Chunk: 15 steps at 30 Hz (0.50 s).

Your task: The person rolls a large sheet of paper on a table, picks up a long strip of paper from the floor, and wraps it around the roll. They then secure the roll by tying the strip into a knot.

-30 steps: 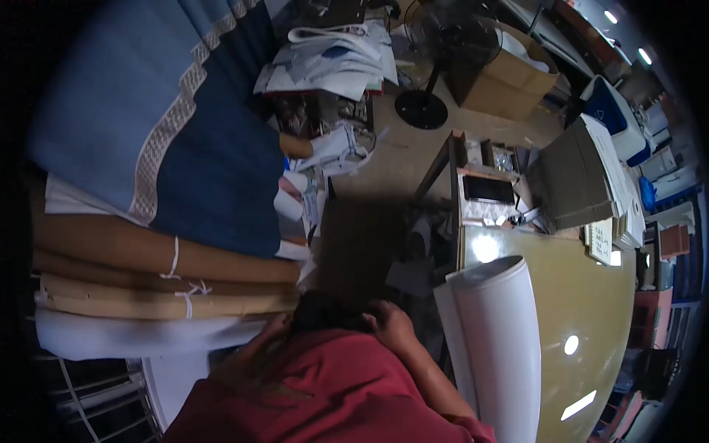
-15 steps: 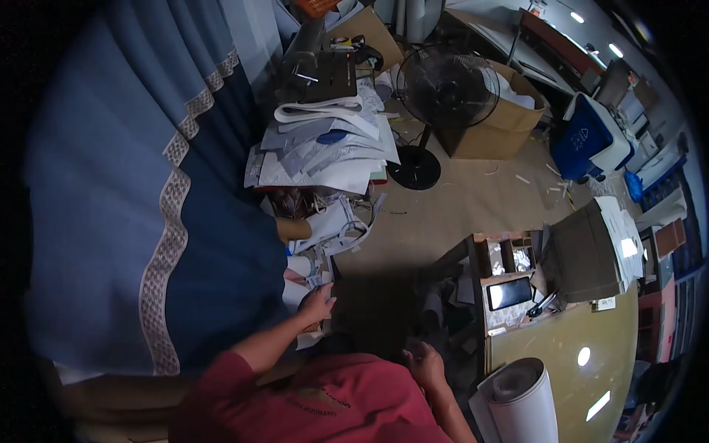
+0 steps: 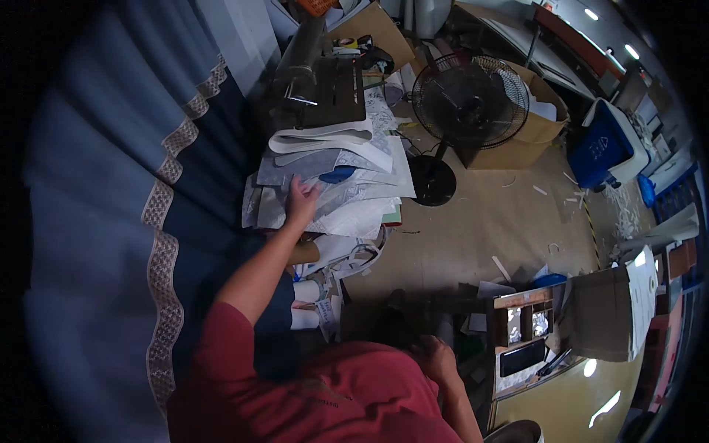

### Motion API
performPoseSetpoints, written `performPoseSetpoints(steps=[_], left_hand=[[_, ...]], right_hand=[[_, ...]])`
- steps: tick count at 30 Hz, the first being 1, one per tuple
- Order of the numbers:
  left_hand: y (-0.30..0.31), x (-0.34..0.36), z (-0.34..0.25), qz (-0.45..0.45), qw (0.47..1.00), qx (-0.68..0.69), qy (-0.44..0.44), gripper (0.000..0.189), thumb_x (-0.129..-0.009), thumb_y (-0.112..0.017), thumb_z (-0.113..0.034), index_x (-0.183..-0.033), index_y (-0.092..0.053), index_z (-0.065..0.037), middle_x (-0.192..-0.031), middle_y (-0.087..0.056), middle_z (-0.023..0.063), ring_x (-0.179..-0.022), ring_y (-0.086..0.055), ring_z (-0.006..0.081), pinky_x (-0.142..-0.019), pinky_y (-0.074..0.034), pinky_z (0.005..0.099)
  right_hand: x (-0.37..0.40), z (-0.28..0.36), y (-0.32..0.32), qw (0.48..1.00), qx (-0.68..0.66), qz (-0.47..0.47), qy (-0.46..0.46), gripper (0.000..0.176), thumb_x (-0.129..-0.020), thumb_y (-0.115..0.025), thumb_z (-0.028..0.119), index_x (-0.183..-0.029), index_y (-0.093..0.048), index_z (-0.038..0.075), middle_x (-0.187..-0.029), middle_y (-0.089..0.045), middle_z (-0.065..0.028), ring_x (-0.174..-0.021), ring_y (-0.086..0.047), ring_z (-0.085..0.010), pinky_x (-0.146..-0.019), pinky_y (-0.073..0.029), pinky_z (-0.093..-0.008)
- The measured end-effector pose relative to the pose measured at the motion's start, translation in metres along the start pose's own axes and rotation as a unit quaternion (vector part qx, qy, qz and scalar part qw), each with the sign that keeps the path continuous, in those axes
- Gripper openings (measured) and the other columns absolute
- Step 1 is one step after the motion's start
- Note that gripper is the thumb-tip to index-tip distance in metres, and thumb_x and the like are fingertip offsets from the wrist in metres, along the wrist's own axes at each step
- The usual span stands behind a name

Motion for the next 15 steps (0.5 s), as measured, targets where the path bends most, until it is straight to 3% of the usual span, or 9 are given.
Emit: performPoseSetpoints(steps=[3, 6, 7, 9, 11, 13, 15], left_hand=[[0.000, -0.070, 0.007, -0.047, 0.998, 0.006, 0.052, 0.072, -0.083, -0.072, -0.030, -0.136, -0.038, 0.005, -0.127, -0.054, 0.0269, -0.114, -0.058, 0.0355, -0.094, -0.047, 0.0399], [-0.003, -0.132, 0.026, -0.125, 0.976, 0.003, 0.179, 0.084, -0.077, -0.077, -0.035, -0.138, -0.035, 0.006, -0.136, -0.048, 0.0295, -0.125, -0.050, 0.0405, -0.103, -0.042, 0.0414], [-0.004, -0.141, 0.015, -0.127, 0.975, 0.002, 0.181, 0.084, -0.077, -0.077, -0.035, -0.138, -0.035, 0.006, -0.136, -0.048, 0.0295, -0.125, -0.050, 0.0405, -0.103, -0.042, 0.0414], [0.001, -0.154, 0.003, -0.223, 0.957, -0.012, 0.183, 0.092, -0.074, -0.081, -0.037, -0.139, -0.033, 0.005, -0.137, -0.046, 0.0302, -0.126, -0.048, 0.0418, -0.104, -0.042, 0.0414], [0.002, -0.189, 0.033, -0.254, 0.945, -0.059, 0.197, 0.097, -0.069, -0.084, -0.036, -0.140, -0.032, 0.005, -0.136, -0.047, 0.0296, -0.126, -0.048, 0.0403, -0.103, -0.043, 0.0434], [0.000, -0.199, 0.021, -0.310, 0.902, 0.002, 0.300, 0.092, -0.065, -0.087, -0.033, -0.136, -0.042, 0.002, -0.136, -0.050, 0.0210, -0.126, -0.048, 0.0332, -0.104, -0.040, 0.0412], [-0.005, -0.238, 0.083, -0.249, 0.927, 0.045, 0.277, 0.081, -0.063, -0.088, -0.030, -0.129, -0.051, -0.001, -0.125, -0.058, 0.0157, -0.114, -0.055, 0.0314, -0.096, -0.044, 0.0415]], right_hand=[[-0.045, 0.007, 0.033, 0.997, -0.044, -0.046, 0.041, 0.037, -0.082, -0.069, 0.030, -0.105, -0.067, 0.001, -0.104, -0.067, -0.0210, -0.098, -0.064, -0.0378, -0.083, -0.052, -0.0433], [-0.094, 0.006, 0.067, 0.995, -0.034, -0.068, 0.067, 0.036, -0.083, -0.068, 0.029, -0.106, -0.066, 0.001, -0.105, -0.066, -0.0215, -0.097, -0.063, -0.0384, -0.083, -0.052, -0.0435], [-0.106, 0.002, 0.076, 0.995, -0.037, -0.065, 0.067, 0.036, -0.083, -0.068, 0.029, -0.106, -0.066, 0.002, -0.104, -0.066, -0.0213, -0.097, -0.063, -0.0387, -0.083, -0.052, -0.0436], [-0.120, 0.000, 0.090, 0.996, -0.043, -0.052, 0.060, 0.036, -0.083, -0.068, 0.028, -0.107, -0.066, 0.002, -0.104, -0.066, -0.0211, -0.097, -0.063, -0.0390, -0.083, -0.052, -0.0437], [-0.137, 0.006, 0.114, 0.993, 0.051, -0.022, 0.105, 0.034, -0.083, -0.066, 0.027, -0.109, -0.066, 0.004, -0.103, -0.066, -0.0197, -0.098, -0.063, -0.0393, -0.083, -0.051, -0.0448], [-0.156, -0.003, 0.117, 0.996, -0.003, -0.055, 0.075, 0.031, -0.082, -0.068, 0.025, -0.104, -0.066, 0.003, -0.098, -0.067, -0.0208, -0.092, -0.063, -0.0409, -0.078, -0.052, -0.0460], [-0.163, -0.008, 0.111, 0.993, -0.068, -0.088, 0.027, 0.028, -0.081, -0.069, 0.022, -0.099, -0.066, 0.001, -0.093, -0.067, -0.0218, -0.087, -0.064, -0.0424, -0.072, -0.052, -0.0473]])
Point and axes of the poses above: each hand's wrist, its own x-axis away from the middle knuckle, its own y-axis out of the back of the hand, z = x × y, the point moved 2 cm from there along -x, towards the middle knuckle
